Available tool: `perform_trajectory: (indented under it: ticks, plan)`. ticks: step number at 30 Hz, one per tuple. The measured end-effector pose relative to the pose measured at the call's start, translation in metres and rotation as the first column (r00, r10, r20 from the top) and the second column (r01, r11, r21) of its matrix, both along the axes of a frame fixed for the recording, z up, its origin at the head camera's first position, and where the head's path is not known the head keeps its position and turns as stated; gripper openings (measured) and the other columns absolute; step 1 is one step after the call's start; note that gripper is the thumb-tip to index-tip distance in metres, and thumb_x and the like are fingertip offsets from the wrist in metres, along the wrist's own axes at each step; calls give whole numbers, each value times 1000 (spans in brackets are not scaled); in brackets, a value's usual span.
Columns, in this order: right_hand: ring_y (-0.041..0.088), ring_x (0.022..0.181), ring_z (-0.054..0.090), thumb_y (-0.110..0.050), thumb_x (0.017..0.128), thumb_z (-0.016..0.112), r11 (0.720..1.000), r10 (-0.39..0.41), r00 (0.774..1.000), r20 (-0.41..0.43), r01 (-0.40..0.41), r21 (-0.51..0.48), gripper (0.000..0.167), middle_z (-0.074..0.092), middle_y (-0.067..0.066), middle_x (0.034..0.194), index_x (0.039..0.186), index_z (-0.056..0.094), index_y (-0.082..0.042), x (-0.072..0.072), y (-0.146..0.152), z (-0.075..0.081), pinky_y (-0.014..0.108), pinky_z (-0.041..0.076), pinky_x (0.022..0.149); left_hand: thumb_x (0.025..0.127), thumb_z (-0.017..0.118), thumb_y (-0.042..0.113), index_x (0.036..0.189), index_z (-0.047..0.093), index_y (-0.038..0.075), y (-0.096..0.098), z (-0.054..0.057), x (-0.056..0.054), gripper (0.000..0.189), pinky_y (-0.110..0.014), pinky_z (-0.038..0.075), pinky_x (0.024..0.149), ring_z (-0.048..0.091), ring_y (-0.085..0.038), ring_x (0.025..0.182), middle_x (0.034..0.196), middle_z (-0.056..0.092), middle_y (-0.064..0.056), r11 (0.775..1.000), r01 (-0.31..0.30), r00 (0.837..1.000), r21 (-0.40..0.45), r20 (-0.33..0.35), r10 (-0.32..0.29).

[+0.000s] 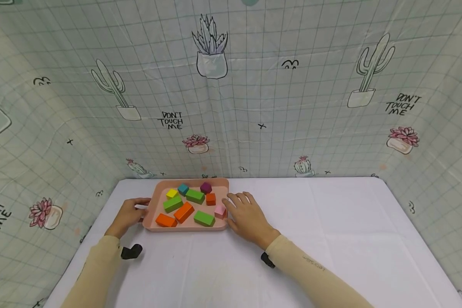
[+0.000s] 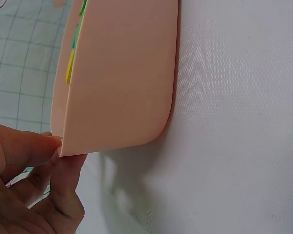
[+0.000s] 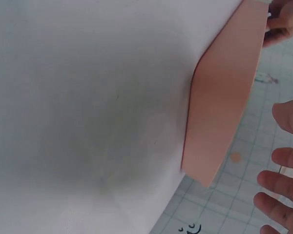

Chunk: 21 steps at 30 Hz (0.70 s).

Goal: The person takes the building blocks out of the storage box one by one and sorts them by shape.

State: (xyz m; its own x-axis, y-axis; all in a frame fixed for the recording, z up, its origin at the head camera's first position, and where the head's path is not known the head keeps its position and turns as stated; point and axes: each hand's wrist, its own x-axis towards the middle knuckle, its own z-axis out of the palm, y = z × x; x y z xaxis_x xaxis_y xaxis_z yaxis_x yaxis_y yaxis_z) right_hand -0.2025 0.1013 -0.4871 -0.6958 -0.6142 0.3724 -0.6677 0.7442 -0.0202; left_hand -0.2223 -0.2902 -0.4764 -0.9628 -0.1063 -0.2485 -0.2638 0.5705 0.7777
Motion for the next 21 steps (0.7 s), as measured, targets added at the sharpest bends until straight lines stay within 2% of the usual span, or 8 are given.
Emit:
perform_trajectory:
  ticks: [6,13,21]
  plan:
    - [33,125,58,-29,95,78,1000,-11,1000,-6,11,11,49,64,12,138,138,65,-9,-4,-14,-4,51,41,115,94,53,-7,144,56,-11,-1,-2,0,50,-25,55,70,60,-21,82,137,56,-31,1000,-4,1000,-3,8,4]
    - [33,124,59,-28,95,78,999,-29,998,50,30,-33,45,67,11,134,134,68,-8,-10,-27,-8,51,40,116,95,53,-6,144,56,-12,-2,-2,-1,49,-26,56,72,60,-23,85,138,56,-31,1000,0,1000,-21,-2,0]
    - [32,121,60,-26,94,78,1000,-25,1000,17,25,-16,37,68,9,124,126,68,-9,-17,-37,-14,52,40,115,96,54,-5,143,58,-11,-2,-2,-1,48,-26,58,72,61,-23,85,138,57,-31,1000,-2,1000,-16,-20,2]
